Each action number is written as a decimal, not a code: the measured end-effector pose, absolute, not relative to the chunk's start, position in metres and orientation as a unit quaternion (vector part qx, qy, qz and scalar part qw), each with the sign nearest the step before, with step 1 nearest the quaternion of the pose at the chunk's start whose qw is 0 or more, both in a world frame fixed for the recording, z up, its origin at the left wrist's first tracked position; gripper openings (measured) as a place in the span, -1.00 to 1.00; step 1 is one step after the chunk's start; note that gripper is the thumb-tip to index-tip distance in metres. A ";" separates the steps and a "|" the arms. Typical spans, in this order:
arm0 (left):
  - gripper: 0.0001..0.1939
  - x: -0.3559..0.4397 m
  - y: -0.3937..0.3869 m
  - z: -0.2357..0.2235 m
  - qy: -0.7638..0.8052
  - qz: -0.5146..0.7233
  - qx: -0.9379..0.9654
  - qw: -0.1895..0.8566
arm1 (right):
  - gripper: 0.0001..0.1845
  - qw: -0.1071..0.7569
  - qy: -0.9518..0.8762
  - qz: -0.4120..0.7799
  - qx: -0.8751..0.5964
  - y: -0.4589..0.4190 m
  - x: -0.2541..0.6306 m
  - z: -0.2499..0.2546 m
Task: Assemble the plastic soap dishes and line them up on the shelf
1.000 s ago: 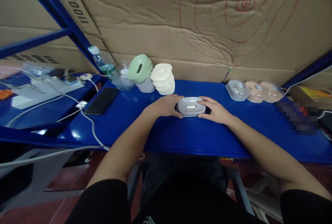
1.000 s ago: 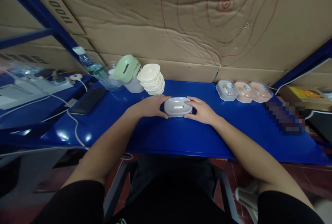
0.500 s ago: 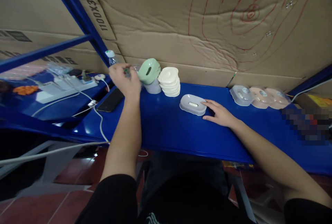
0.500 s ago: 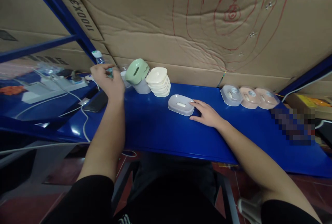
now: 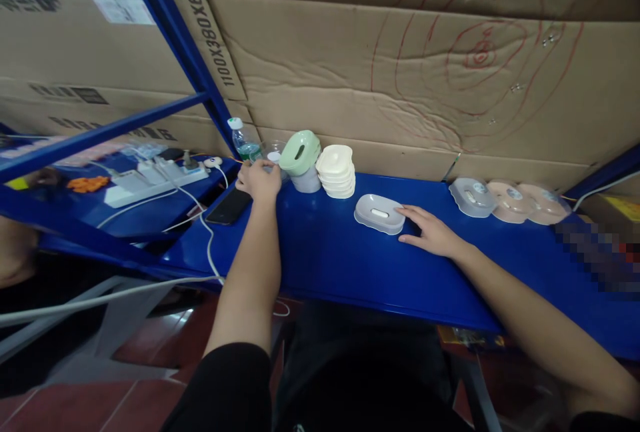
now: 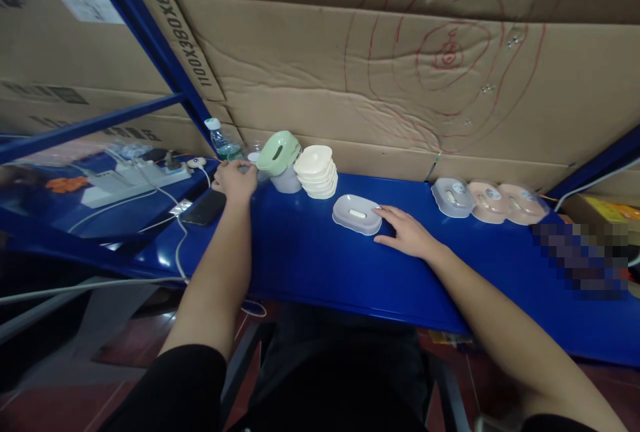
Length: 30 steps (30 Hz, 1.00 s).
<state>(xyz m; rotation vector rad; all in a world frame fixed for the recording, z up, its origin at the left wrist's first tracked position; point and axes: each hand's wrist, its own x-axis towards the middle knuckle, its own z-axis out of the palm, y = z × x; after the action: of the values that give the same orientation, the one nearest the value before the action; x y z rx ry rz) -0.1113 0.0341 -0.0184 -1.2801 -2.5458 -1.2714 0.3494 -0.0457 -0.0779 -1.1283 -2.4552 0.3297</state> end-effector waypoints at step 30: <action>-0.88 -0.137 0.058 -0.027 -0.674 -0.602 -0.428 -0.004 | -0.11 0.191 -0.881 0.126 -0.414 -0.046 0.351 -0.076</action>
<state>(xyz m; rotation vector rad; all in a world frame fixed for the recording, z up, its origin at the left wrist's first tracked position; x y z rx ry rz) -0.1370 0.0581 -0.0266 -1.3465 -2.1237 -1.8950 0.3507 -0.0459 -0.0757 -1.1640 -2.4752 0.3527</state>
